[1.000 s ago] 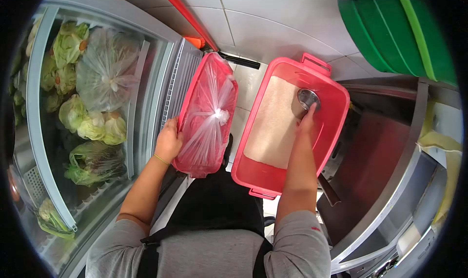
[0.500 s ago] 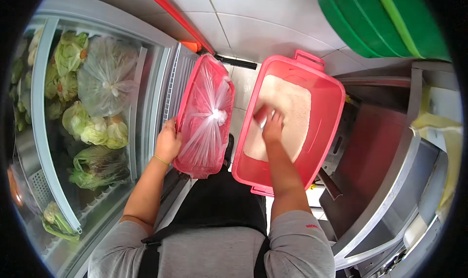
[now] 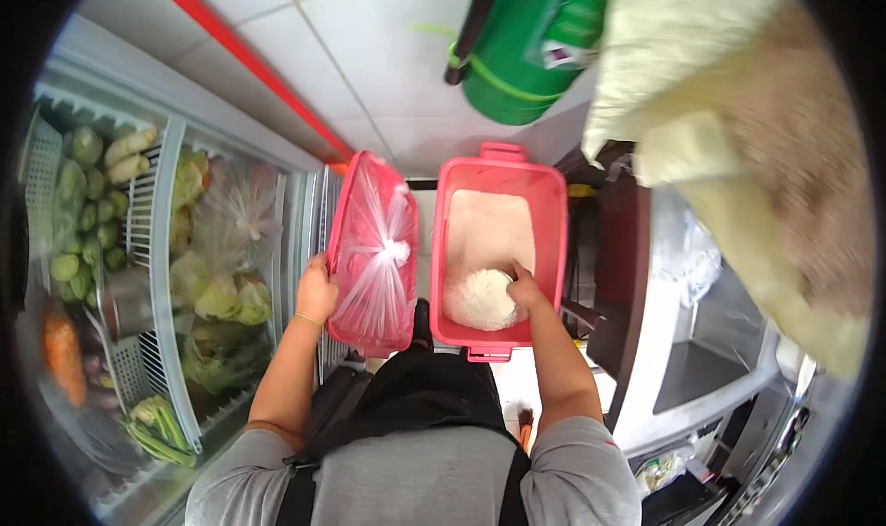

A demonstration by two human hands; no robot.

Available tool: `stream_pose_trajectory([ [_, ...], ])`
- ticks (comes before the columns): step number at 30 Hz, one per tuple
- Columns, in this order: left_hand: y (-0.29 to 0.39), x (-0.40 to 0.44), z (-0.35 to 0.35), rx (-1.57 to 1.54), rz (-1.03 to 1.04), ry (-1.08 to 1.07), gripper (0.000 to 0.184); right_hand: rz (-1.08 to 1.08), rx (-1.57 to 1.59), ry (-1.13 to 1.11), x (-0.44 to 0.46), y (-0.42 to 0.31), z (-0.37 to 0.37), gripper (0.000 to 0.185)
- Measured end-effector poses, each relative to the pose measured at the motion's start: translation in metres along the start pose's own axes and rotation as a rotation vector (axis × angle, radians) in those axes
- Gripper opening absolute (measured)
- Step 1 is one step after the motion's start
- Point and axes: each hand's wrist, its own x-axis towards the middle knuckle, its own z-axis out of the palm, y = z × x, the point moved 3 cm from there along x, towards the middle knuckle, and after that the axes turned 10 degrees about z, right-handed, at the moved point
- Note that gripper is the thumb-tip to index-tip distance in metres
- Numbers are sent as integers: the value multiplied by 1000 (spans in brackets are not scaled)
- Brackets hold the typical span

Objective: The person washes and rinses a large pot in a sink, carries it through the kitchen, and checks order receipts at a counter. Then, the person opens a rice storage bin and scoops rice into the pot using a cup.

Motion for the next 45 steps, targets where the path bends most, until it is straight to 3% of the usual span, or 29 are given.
stream_pose_trajectory([
  [2, 11, 4, -15, -2, 43, 14, 39, 116, 352, 93, -29, 5, -16, 73],
  [4, 23, 7, -32, 9, 92, 20, 39, 229, 788, 49, -81, -8, -23, 75],
  [5, 29, 10, -40, 17, 118, 26, 39, 161, 970, -47, -73, 12, -29, 76],
  [8, 30, 17, -52, 28, 199, 65, 33, 233, 1262, -69, -156, -23, -39, 72],
  [11, 40, 22, -65, 39, 232, 48, 27, 57, 1447, -260, -219, -46, -48, 68],
  [16, 54, 29, -70, 22, 290, 104, 24, -10, 1706, -287, -349, -89, -108, 71],
  [19, 50, 37, -67, -35, 197, 23, 22, -205, 1751, -241, -403, -92, -173, 72],
  [23, 58, 39, -68, 59, 148, 29, 21, -325, 1701, 48, -466, -86, -297, 69],
  [25, 69, 33, -74, 76, 133, 51, 20, -495, 1653, 137, -478, -76, -370, 68],
  [27, 72, 30, -74, 99, 118, 93, 20, -508, 1612, 362, -484, -72, -448, 66],
  [28, 77, 24, -76, 114, 108, 111, 20, -549, 1516, 389, -478, -59, -498, 63],
  [29, 84, 20, -80, 108, 81, 99, 18, -530, 1405, 552, -469, -48, -548, 59],
  [30, 91, 17, -83, 83, 78, 110, 18, -481, 1364, 754, -454, -37, -601, 63],
  [31, 97, 14, -86, 59, 74, 118, 18, -467, 1219, 1220, -462, -49, -619, 66],
  [32, 102, 10, -85, 32, 69, 128, 17, -296, 1020, 1693, -471, -61, -632, 69],
  [33, 101, 8, -84, 30, 71, 143, 17, -76, 515, 2114, -479, -69, -649, 70],
  [35, 100, 5, -82, 57, 80, 166, 17, -386, 17, 2318, -488, -87, -661, 73],
  [38, 107, 2, -83, 103, 74, 180, 16, -358, -546, 2278, -505, -105, -687, 70],
  [41, 115, -1, -87, 99, 48, 144, 16, -297, -866, 2322, -527, -130, -682, 71],
  [44, 107, 0, -84, 121, 79, 141, 17, -469, -656, 2469, -541, -133, -675, 69],
  [45, 106, 0, -83, 118, 90, 137, 18, -416, -334, 2440, -540, -129, -670, 66],
])
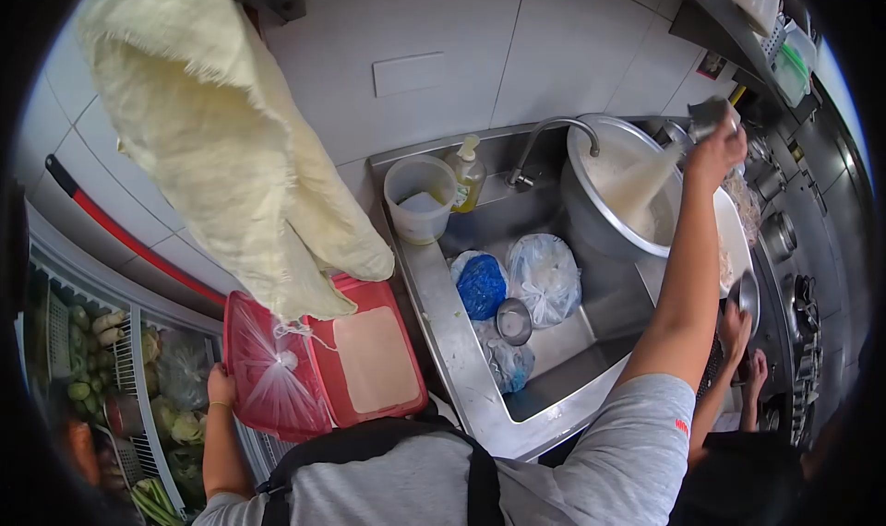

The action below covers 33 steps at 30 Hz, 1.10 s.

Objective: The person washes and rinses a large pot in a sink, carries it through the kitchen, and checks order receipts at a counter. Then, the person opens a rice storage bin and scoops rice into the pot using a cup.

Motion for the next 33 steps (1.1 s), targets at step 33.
stream_pose_trajectory([
  [33, -111, -9, 124, -16, -1, -142, 41, -740, -46, -1902, -966, -250, -202, 58],
])
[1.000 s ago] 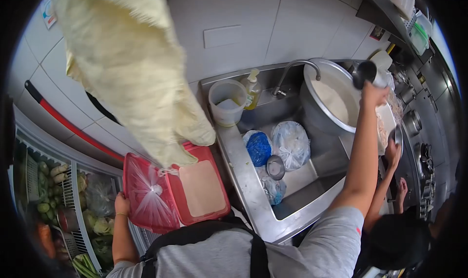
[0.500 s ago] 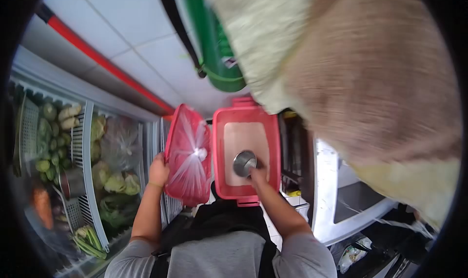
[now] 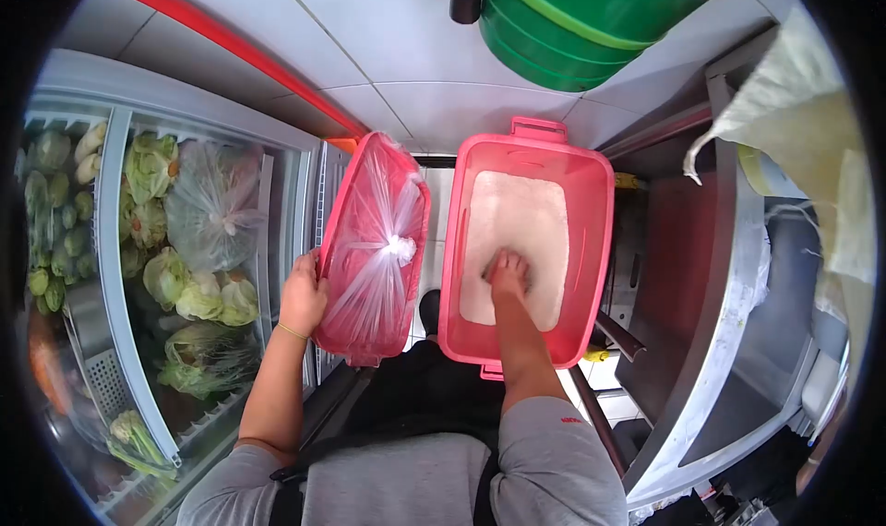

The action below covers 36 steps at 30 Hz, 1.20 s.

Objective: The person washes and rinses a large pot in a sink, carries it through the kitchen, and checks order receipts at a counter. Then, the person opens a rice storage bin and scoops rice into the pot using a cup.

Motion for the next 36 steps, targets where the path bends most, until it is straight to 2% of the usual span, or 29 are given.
stream_pose_trajectory([
  [1, 2, -1, -2, 3, -15, -6, 41, -98, -34, -52, -1, -1, 5, 63],
  [4, 11, 1, -8, 4, -36, -7, 40, -315, 182, -362, -3, 13, -14, 69],
  [7, 13, -3, -18, 7, -32, -9, 39, -265, 544, -578, -19, 34, -45, 71],
  [10, 26, -5, -37, -7, -19, 10, 38, 3, 799, -466, -38, 62, -75, 68],
  [13, 46, -4, -59, 1, -45, -21, 37, 287, 1399, -360, -72, 87, -104, 63],
  [16, 64, -5, -81, 24, -34, -21, 36, 503, 1758, -458, -134, 97, -193, 54],
  [17, 68, -4, -86, 36, -23, -14, 35, 651, 1788, -571, -162, 100, -231, 52],
  [20, 74, 2, -95, 37, 46, 38, 32, 455, 2124, -693, -166, 140, -232, 57],
  [24, 90, 4, -109, 22, 90, 60, 26, 394, 2370, -698, -260, 177, -355, 59],
  [27, 98, 13, -114, 22, 77, 37, 23, 235, 2517, -702, -295, 230, -414, 51],
  [28, 98, 15, -113, 43, 89, 42, 23, 252, 2546, -661, -306, 251, -435, 48],
  [30, 99, 22, -115, 64, 74, 34, 24, 249, 2554, -413, -327, 296, -477, 47],
  [32, 106, 24, -117, 60, 55, 32, 24, 302, 2623, -298, -333, 353, -506, 50],
  [34, 118, 25, -121, 29, 47, 40, 24, 214, 2544, -63, -329, 424, -536, 46],
  [36, 126, 26, -124, 64, 37, 44, 23, 335, 2516, 179, -321, 482, -575, 46],
])
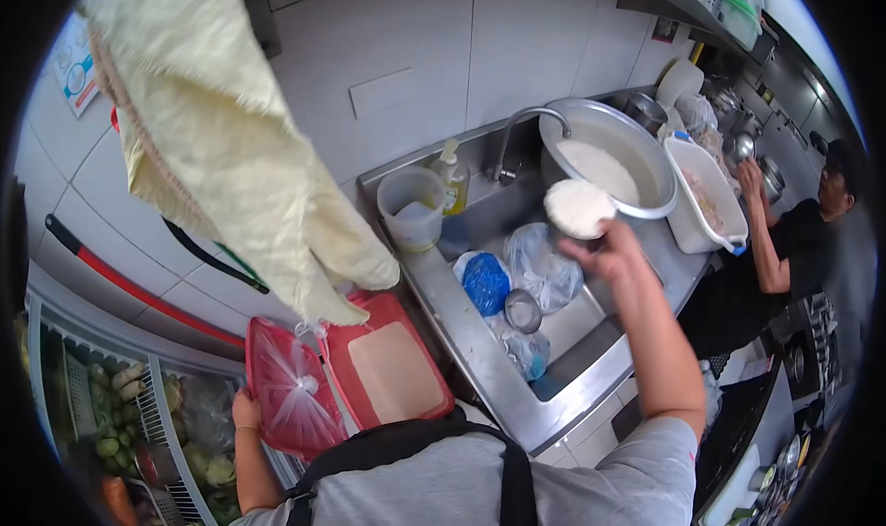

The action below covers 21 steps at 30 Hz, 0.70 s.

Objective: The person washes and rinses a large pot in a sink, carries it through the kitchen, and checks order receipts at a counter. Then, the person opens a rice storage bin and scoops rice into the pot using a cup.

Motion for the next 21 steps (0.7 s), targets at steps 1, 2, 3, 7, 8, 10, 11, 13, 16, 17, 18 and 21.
stream_pose_trajectory([
  [1, 3, -1, -1, 11, -4, -7, 23, -114, -48, 19, 14, -39, -12, 48],
  [2, 5, -1, -1, 20, -16, -11, 23, -226, -102, 33, 35, -75, -17, 51],
  [3, 8, -1, -1, 2, -24, -12, 25, -394, -167, 166, 49, -104, -16, 55],
  [7, 25, -3, -6, 12, -41, 23, 26, -1439, -952, 1236, 71, -180, 5, 73],
  [8, 26, -1, -5, 14, -43, 20, 26, -1670, -1106, 1259, 67, -182, 15, 75],
  [10, 27, -1, -6, 24, -47, 10, 26, -1913, -1381, 1221, 68, -209, 24, 75],
  [11, 27, -1, -5, 43, -48, -3, 26, -2036, -1518, 1189, 67, -216, 31, 75],
  [13, 27, 4, -5, 77, -43, -25, 27, -2101, -1631, 1319, 56, -219, 46, 71],
  [16, 30, 5, -9, 56, -56, -65, 26, -2115, -1463, 1366, 37, -217, 58, 74],
  [17, 25, 5, -5, 60, -43, -56, 25, -2062, -1294, 1405, 34, -211, 57, 76],
  [18, 16, 7, 2, 65, -30, -50, 25, -2000, -1131, 1437, 31, -202, 56, 79],
  [21, 10, 5, 6, 29, 13, -37, 24, -960, -307, 673, 1, -118, 69, 73],
])
